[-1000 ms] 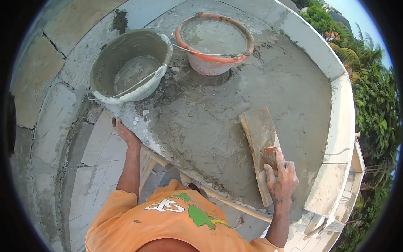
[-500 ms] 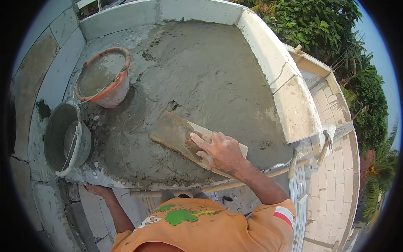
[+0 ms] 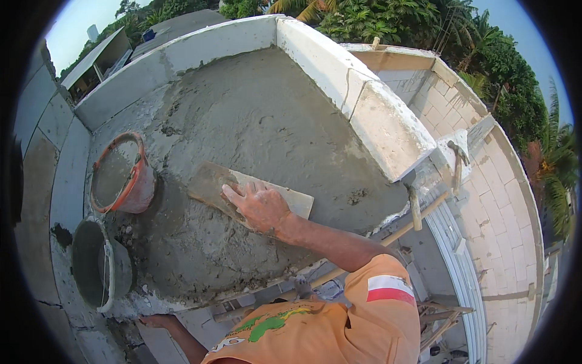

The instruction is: The person applies wet cement to the top and side of a masonry wall using a wooden float and a trowel. They smooth the surface with the float, scoop more cement from a bucket with the trowel, and spread it along the edge.

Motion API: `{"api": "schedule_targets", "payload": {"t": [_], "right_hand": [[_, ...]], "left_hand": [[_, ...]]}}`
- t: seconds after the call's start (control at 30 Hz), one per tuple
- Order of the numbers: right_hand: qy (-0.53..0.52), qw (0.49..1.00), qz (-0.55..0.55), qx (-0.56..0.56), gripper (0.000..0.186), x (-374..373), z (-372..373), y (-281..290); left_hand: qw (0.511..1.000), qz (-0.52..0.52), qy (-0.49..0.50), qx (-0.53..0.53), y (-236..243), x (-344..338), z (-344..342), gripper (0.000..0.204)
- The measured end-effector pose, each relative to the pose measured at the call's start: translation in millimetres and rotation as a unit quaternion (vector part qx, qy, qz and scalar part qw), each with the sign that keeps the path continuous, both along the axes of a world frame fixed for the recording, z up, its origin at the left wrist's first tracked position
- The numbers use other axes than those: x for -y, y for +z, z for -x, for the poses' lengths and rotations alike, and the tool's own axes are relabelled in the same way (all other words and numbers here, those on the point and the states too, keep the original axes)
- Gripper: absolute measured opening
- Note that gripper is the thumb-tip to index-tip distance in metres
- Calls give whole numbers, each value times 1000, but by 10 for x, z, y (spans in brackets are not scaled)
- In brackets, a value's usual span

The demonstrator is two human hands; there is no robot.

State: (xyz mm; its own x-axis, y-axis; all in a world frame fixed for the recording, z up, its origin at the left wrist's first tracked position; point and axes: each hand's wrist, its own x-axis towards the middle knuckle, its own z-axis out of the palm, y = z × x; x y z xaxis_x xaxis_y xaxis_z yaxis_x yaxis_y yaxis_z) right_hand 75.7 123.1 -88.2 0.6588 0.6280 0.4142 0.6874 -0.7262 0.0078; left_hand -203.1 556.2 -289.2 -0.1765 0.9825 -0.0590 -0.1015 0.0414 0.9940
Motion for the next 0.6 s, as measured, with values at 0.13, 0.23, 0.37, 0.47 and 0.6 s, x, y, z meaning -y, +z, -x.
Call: {"api": "schedule_targets", "payload": {"t": [0.13,0.23,0.37,0.47,0.6], "right_hand": [[-168,985,36,-31,63,537,-354,28],[-281,959,42,-17,64,1080,-645,-96],[-381,924,41,-8,66,1600,-732,3],[-408,912,-13,-39,64,1630,-530,318],[-425,902,-52,-58,65,1676,-237,736]], "left_hand": [[986,-108,27,-123,-226,-160,101,62],[991,-102,11,-91,-232,-120,55,65],[979,-82,14,-187,-42,4,15,70],[981,-14,20,-192,429,483,-296,69],[971,-44,18,-234,-100,-93,101,65]]}}
